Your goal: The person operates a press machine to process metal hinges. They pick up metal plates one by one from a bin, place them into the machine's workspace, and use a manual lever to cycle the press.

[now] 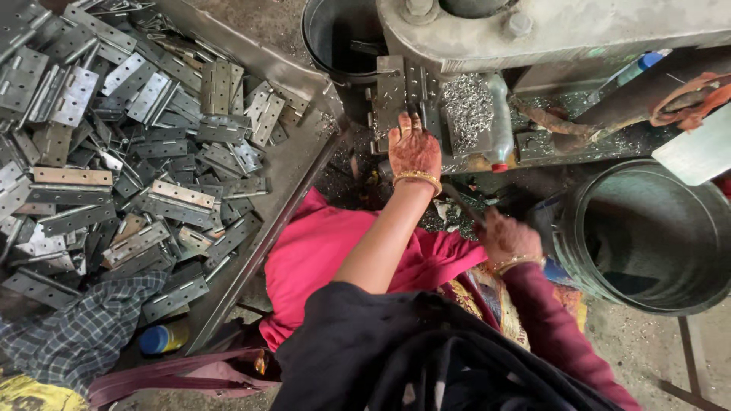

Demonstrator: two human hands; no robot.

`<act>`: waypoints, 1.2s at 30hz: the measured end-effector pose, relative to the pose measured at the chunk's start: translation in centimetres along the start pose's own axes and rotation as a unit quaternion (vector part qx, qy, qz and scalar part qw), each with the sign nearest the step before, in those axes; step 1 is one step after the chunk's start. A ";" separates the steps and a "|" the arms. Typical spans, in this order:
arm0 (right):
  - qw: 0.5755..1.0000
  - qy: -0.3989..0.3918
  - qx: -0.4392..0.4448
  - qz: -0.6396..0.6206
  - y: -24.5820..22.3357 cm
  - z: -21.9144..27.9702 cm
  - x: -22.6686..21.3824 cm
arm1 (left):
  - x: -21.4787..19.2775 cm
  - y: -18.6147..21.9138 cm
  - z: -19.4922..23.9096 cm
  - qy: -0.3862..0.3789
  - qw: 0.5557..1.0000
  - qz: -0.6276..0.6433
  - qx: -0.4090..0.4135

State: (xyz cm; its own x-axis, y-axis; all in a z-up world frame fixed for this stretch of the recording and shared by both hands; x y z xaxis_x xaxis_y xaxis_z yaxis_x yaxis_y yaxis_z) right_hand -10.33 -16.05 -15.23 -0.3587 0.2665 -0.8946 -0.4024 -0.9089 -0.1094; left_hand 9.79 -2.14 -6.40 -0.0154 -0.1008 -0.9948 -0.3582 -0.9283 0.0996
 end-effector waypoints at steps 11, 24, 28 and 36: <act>0.999 0.034 0.004 0.005 4.1 -2.1 5.8 | 1.1 -1.2 1.2 -0.036 0.999 0.017 0.028; 0.998 0.054 -0.013 -0.022 6.0 -4.4 8.7 | 1.9 -1.8 -2.9 0.001 1.000 -0.002 0.017; 0.991 0.072 -0.058 -0.101 4.2 -4.6 11.3 | 2.5 -1.8 -2.4 0.042 0.999 0.016 -0.010; 0.998 0.039 -0.029 -0.047 1.9 -1.5 2.4 | -0.6 -1.7 -3.4 -0.115 0.993 -0.025 0.003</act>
State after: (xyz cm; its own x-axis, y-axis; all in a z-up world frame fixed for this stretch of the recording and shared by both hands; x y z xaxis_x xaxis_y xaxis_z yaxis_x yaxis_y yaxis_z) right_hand -10.70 -17.63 -18.20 -0.2533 0.3272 -0.9104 -0.3813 -0.8986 -0.2169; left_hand 13.61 -1.77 -5.90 -0.2099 0.0297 -0.9773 -0.3685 -0.9282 0.0509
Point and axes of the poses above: each hand's wrist, its own z-axis away from the middle knuckle, its own x-axis out of the palm, y = z × x, the point moved 8 cm from there along -z, towards the middle knuckle, and after that the axes turned 4 degrees about z, right-handed, at the moved point
